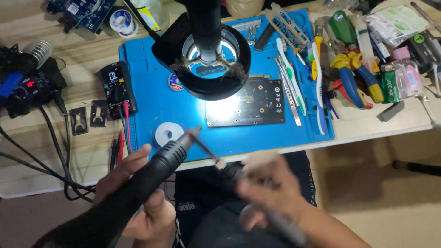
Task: Using a soldering iron and a heat gun to reflow electronic components on a printed circuit board under a microscope.
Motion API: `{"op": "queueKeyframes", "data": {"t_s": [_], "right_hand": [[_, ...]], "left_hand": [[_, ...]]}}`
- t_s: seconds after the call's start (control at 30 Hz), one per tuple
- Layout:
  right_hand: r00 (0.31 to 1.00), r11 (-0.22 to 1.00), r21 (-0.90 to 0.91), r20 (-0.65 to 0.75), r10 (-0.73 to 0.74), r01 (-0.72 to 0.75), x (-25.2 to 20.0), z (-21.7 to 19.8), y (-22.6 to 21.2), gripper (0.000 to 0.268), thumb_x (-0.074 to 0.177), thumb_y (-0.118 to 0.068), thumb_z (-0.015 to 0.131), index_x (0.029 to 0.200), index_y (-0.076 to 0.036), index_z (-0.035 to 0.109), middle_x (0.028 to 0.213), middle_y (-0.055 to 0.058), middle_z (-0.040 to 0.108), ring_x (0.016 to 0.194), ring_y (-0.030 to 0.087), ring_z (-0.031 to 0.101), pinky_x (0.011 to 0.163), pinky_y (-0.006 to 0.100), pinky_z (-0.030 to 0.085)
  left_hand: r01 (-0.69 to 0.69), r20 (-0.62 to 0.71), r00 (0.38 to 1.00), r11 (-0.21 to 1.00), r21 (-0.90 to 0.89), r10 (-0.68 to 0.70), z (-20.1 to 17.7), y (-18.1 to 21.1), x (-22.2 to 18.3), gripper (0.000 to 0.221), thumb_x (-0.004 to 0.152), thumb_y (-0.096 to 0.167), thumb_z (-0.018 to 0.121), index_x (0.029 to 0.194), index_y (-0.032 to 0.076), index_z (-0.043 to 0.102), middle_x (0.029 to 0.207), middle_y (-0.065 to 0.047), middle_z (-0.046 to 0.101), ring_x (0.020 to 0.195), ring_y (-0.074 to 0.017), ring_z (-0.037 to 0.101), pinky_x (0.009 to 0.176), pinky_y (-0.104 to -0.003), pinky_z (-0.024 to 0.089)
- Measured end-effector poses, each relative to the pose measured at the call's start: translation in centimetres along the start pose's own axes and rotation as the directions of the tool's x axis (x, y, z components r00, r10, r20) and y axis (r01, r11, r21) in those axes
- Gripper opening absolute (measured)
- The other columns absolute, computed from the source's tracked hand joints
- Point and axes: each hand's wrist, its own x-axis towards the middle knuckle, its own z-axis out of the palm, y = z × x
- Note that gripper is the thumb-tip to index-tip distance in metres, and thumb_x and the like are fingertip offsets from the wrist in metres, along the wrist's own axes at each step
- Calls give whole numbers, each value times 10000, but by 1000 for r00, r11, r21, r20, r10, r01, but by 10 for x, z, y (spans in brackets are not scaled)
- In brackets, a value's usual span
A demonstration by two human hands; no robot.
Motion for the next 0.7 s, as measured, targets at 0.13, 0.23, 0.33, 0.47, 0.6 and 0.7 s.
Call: {"op": "queueKeyframes", "data": {"t_s": [0.13, 0.23, 0.33, 0.47, 0.6, 0.7], "right_hand": [[946, 944, -104, -123, 300, -313, 0, -10, 35, 403, 1133, -357, 562, 1361, -52, 694, 1121, 89, 725, 966, 244, 684, 896, 373, 568], [868, 851, -192, -203, 454, -490, -3, -10, 56, 325, 1065, -304, 583, 1266, -93, 727, 1106, 76, 760, 921, 241, 715, 823, 360, 564], [812, 797, -173, -220, 541, -578, 11, -9, 67, 240, 982, -166, 648, 1192, -115, 749, 1062, 73, 734, 927, 227, 722, 836, 327, 566], [865, 885, -65, -253, 433, -462, 21, -4, 81, 217, 966, 62, 723, 1144, -48, 780, 1046, 122, 738, 917, 226, 721, 867, 300, 594], [840, 861, -15, -231, 492, -508, 20, -3, 75, 200, 1051, -122, 657, 1189, -45, 780, 1062, 128, 717, 978, 242, 706, 932, 337, 578], [842, 864, -24, -241, 483, -502, 19, -1, 79, 220, 1067, -133, 616, 1168, -26, 780, 1037, 132, 722, 939, 243, 699, 890, 332, 567]], "left_hand": [[-134, -25, 991, 979, -152, 132, 25, -11, 18, 401, 1140, 352, 572, 1242, -34, 533, 1038, -272, 735, 914, -443, 846, 822, -480, 694], [-64, 53, 996, 982, -179, 74, 29, -9, 29, 469, 1102, 358, 610, 1274, -78, 592, 1174, -260, 743, 1034, -409, 818, 949, -446, 654], [-19, 129, 991, 979, -204, 46, 38, -14, 30, 437, 1099, 329, 638, 1312, -50, 686, 1288, -211, 753, 1156, -330, 795, 1051, -402, 639], [60, 225, 974, 952, -299, 9, 44, -13, 36, 413, 1059, 345, 690, 1264, -13, 705, 1278, -216, 760, 1169, -331, 806, 1104, -438, 658], [108, 289, 957, 947, -304, -17, 46, -21, 24, 373, 1075, 260, 742, 1371, 41, 682, 1426, -185, 679, 1349, -324, 734, 1236, -445, 615], [267, 351, 926, 897, -351, -138, 47, -18, 25, 500, 1017, 223, 802, 1436, 7, 635, 1465, -174, 656, 1417, -307, 698, 1289, -379, 565]]}}
